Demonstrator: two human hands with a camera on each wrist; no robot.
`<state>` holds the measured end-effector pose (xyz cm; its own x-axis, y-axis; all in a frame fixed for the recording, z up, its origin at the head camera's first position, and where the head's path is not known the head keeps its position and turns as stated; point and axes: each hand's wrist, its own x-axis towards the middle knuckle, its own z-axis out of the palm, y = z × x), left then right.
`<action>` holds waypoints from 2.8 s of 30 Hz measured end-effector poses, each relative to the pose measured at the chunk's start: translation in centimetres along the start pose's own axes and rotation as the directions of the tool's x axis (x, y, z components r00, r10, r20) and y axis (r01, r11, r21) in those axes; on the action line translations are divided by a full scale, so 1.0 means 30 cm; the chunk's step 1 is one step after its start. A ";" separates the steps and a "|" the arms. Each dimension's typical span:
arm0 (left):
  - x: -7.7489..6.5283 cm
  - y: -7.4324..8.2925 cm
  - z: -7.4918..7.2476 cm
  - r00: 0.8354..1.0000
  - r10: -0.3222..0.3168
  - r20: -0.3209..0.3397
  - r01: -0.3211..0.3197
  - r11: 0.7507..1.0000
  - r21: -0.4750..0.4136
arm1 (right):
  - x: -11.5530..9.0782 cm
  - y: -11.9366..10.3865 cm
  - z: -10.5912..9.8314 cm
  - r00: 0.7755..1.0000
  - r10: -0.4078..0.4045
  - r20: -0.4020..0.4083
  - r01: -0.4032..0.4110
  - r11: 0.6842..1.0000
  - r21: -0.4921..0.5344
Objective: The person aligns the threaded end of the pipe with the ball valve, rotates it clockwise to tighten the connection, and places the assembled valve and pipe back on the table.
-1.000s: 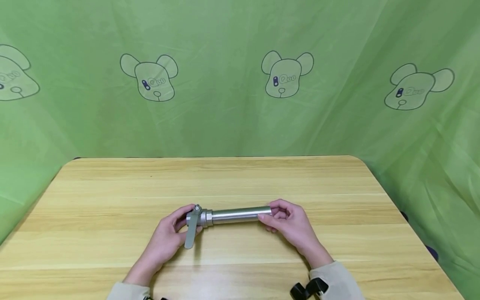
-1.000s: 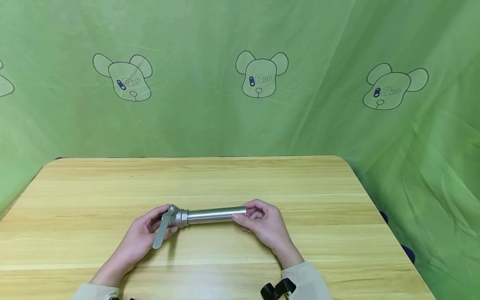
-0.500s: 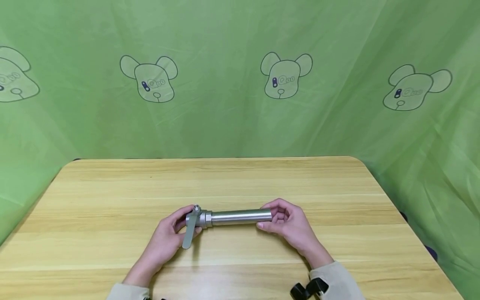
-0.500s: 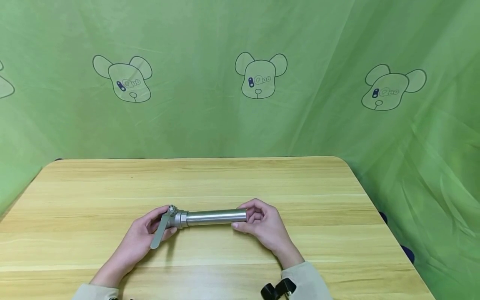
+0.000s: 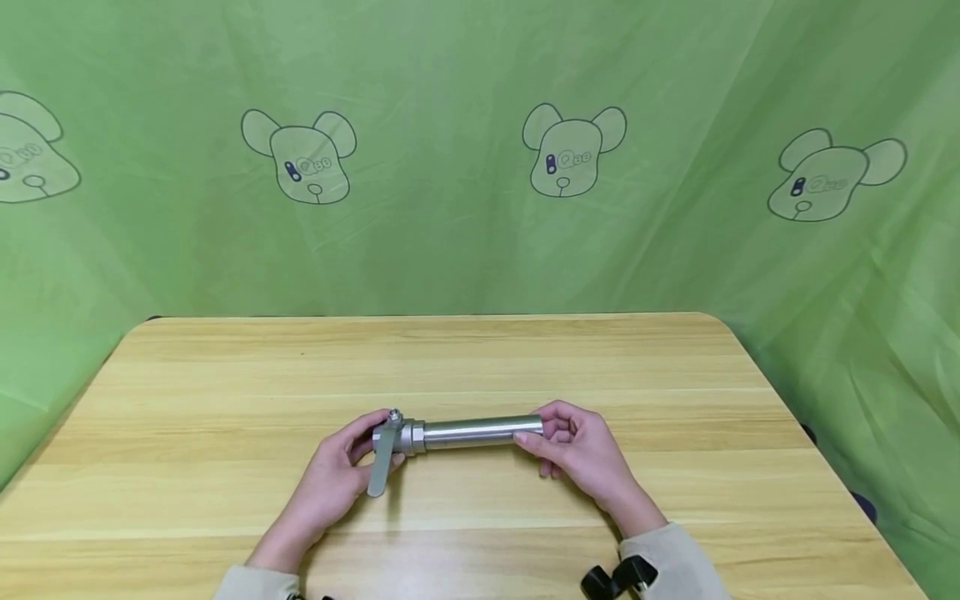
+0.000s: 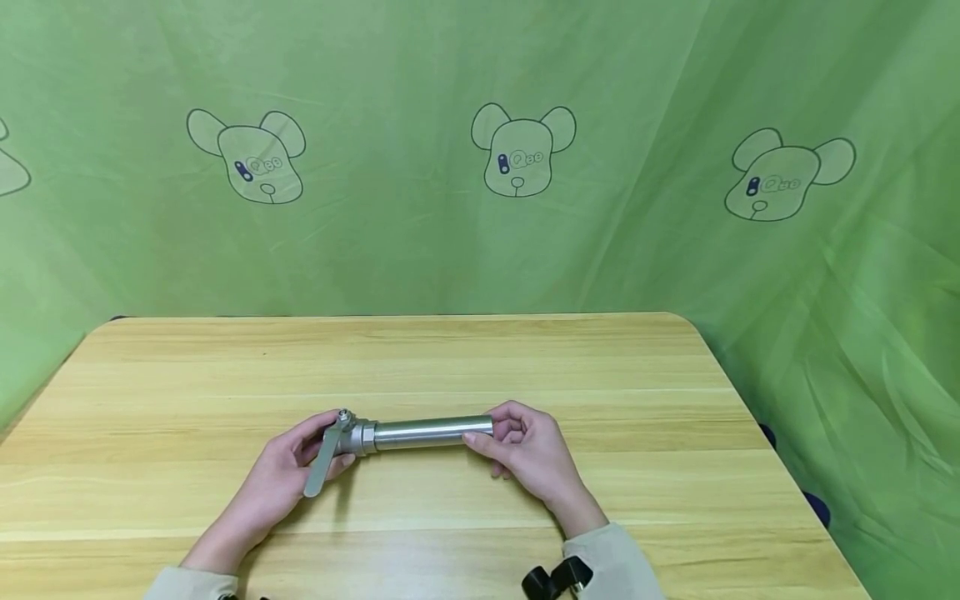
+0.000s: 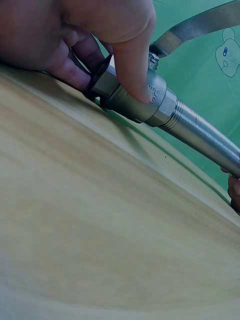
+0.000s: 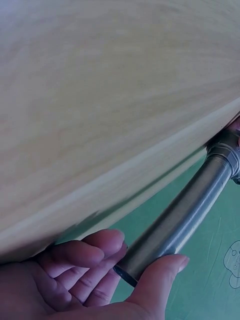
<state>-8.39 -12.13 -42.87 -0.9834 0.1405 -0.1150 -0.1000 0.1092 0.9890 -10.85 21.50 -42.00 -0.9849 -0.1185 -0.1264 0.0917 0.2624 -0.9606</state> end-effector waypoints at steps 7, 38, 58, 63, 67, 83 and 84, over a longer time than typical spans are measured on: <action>0.000 0.002 0.002 1.000 0.006 0.000 -0.006 1.000 0.011 | -0.001 -0.002 -0.001 1.000 -0.011 -0.006 0.011 1.000 -0.023; 0.002 0.003 0.002 1.000 -0.004 -0.017 0.005 0.999 0.043 | 0.001 0.002 -0.003 1.000 -0.028 0.002 0.028 0.999 -0.022; -0.002 0.007 0.006 1.000 -0.005 -0.030 0.007 0.997 0.073 | 0.001 0.010 -0.004 0.989 -0.143 0.031 0.144 0.990 -0.001; -0.001 0.008 0.007 1.000 -0.002 -0.025 0.004 0.997 0.074 | 0.001 0.008 -0.002 0.994 -0.104 0.020 0.104 0.995 -0.002; 0.000 0.008 0.006 1.000 0.002 -0.024 0.000 0.996 0.085 | 0.000 0.000 0.002 0.998 -0.060 0.022 0.060 0.998 0.026; 0.000 0.001 0.003 1.000 -0.005 -0.015 0.006 0.999 0.053 | 0.001 -0.011 0.007 0.999 -0.002 0.039 0.004 0.998 -0.056; 0.000 0.001 0.002 1.000 -0.006 -0.014 0.006 0.999 0.053 | 0.002 -0.010 0.008 0.999 -0.004 0.037 0.006 0.998 -0.058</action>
<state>-8.38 -12.06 -42.83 -0.9848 0.1260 -0.1193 -0.0982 0.1617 0.9819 -10.91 21.17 -41.77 -0.9792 -0.1547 -0.1315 0.0769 0.3168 -0.9454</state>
